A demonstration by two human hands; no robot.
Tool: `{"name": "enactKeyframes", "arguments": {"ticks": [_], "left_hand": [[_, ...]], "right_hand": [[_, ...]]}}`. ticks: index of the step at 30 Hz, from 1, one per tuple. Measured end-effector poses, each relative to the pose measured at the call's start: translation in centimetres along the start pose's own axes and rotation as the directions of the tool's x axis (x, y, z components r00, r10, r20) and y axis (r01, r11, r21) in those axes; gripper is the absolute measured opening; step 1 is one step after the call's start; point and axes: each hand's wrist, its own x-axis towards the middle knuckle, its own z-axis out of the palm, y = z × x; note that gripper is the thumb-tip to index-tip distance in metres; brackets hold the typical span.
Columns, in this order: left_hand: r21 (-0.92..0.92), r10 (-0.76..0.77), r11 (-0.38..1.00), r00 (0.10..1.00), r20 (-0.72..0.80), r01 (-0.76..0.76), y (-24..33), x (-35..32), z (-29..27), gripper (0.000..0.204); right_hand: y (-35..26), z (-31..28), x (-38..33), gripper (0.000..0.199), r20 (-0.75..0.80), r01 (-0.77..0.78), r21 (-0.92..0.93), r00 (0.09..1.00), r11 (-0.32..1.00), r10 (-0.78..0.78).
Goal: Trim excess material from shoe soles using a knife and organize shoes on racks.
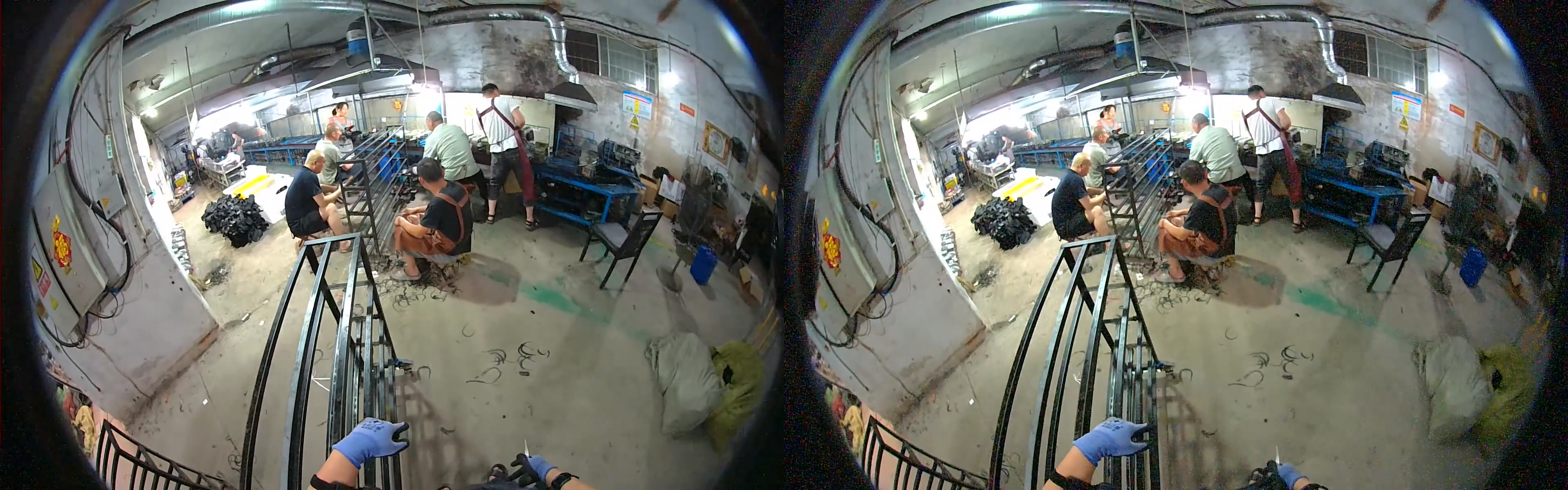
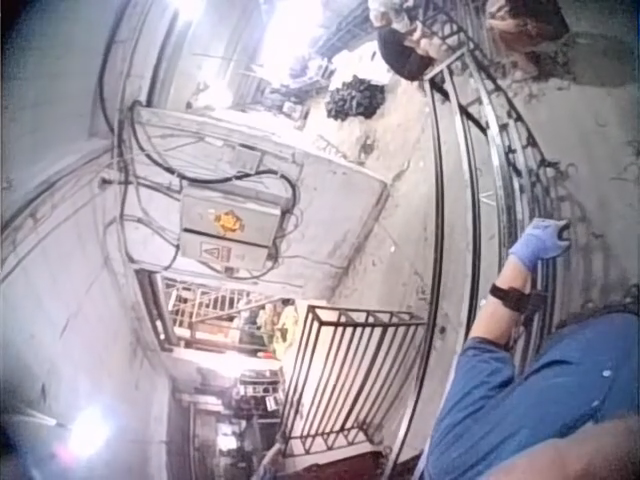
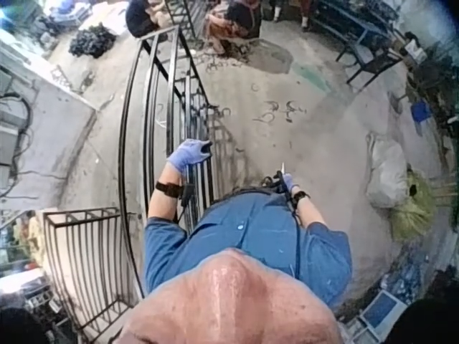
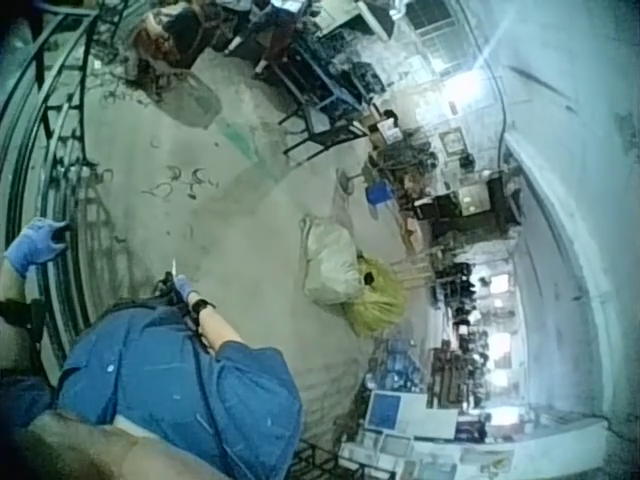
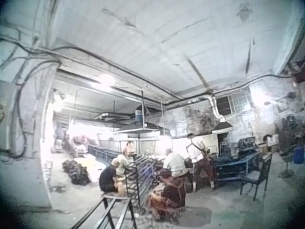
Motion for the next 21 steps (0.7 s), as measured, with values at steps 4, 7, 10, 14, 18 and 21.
{"name": "enactKeyframes", "arguments": {"ticks": [4, 7, 10, 14, 18, 21], "left_hand": [[-0.022, -0.023, 1.000, 1.000, -0.004, 0.023, -0.5, 0.2, 0.5, 0.060], [-0.009, -0.050, 0.999, 0.999, 0.008, 0.050, -0.3, 0.8, 0.0, 0.059], [-0.027, -0.087, 0.996, 0.996, 0.016, 0.087, -1.3, 0.7, 0.9, 0.061], [-0.003, -0.084, 0.996, 0.996, 0.016, 0.084, -0.9, 1.1, 0.5, 0.061], [0.005, -0.132, 0.991, 0.988, 0.081, 0.132, -0.4, 1.4, -0.2, 0.060], [-0.019, -0.117, 0.993, 0.992, 0.039, 0.118, -0.7, 1.5, -0.1, 0.059]], "right_hand": [[-2.6, -0.6, -1.4, 0.054, -0.018, -0.031, 0.133, 0.999, 0.991, 0.034], [-0.4, -2.7, 1.8, 0.052, -0.008, 0.033, 0.050, 0.999, 0.998, -0.033], [-2.2, -2.6, -1.8, 0.048, -0.068, -0.057, 0.018, 0.996, 0.998, 0.058], [0.3, -4.9, -1.2, 0.043, 0.029, 0.029, 0.212, 0.999, 0.977, -0.036], [1.8, -6.6, -0.2, 0.044, 0.110, 0.057, 0.215, 0.991, 0.975, -0.082], [0.1, -6.0, -1.1, 0.042, 0.056, 0.049, -0.145, 0.998, 0.988, -0.041]]}}
